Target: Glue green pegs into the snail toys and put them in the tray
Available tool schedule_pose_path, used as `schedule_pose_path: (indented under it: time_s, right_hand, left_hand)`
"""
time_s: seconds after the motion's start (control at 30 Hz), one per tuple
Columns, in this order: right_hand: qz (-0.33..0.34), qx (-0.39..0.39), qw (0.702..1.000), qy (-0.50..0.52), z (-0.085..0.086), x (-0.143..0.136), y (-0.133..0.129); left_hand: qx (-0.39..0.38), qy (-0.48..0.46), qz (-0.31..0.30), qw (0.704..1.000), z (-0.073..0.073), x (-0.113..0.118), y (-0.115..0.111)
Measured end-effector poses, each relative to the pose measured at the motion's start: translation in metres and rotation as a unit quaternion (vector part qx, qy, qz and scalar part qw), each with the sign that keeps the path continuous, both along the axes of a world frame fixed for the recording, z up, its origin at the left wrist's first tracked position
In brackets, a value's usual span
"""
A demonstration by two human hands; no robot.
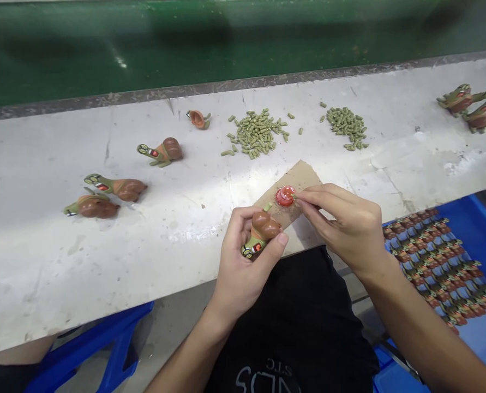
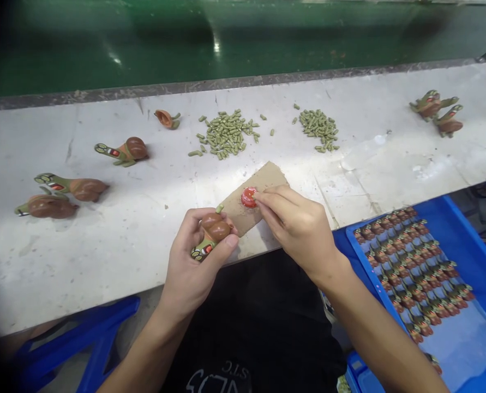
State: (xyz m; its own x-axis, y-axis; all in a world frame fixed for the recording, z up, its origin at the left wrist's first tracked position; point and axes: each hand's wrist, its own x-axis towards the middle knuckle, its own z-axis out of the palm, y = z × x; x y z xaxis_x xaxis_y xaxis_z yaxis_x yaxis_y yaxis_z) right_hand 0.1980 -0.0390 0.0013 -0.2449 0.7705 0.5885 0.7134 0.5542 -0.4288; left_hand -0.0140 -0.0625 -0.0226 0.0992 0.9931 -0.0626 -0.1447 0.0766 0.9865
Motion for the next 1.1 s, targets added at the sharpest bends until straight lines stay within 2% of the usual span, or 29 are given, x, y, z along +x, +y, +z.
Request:
schedule_pose_path:
  time_s: [0.2, 0.33, 0.4, 0.47, 0.53, 0.6, 0.7, 0.9, 1.1]
  right_hand:
    - [0.002, -0.003, 1.000, 0.000, 0.003, 0.002, 0.000]
    - [-0.071, -0.084, 0.988, 0.110, 0.007, -0.003, -0.003]
    - [-0.102, -0.163, 0.960, 0.205, 0.009, -0.007, -0.003]
    - [-0.119, -0.241, 0.919, 0.287, 0.011, -0.009, -0.002]
    - [-0.126, -0.294, 0.886, 0.334, 0.012, -0.010, 0.000]
    - [-0.128, -0.322, 0.869, 0.354, 0.013, -0.010, 0.002]
    - [-0.131, -0.331, 0.860, 0.366, 0.013, -0.010, 0.003]
    - [-0.131, -0.320, 0.861, 0.373, 0.016, -0.011, 0.001]
    - [-0.054, -0.356, 0.815, 0.453, 0.024, -0.011, -0.010]
  left_hand:
    - [-0.002, -0.008, -0.006, 1.000, -0.001, 0.001, 0.002]
    - [-0.009, -0.023, -0.025, 0.999, -0.003, -0.002, 0.000]
    - [-0.027, -0.059, -0.048, 0.997, -0.005, -0.005, -0.002]
    - [-0.043, -0.092, -0.064, 0.993, -0.007, -0.006, -0.003]
    - [-0.049, -0.110, -0.069, 0.990, -0.008, -0.006, -0.003]
    - [-0.049, -0.119, -0.066, 0.990, -0.008, -0.005, -0.002]
    - [-0.048, -0.120, -0.062, 0.990, -0.007, -0.004, 0.000]
    - [-0.043, -0.131, -0.081, 0.987, -0.007, -0.005, 0.003]
    - [-0.039, -0.117, -0.101, 0.987, -0.004, -0.006, 0.005]
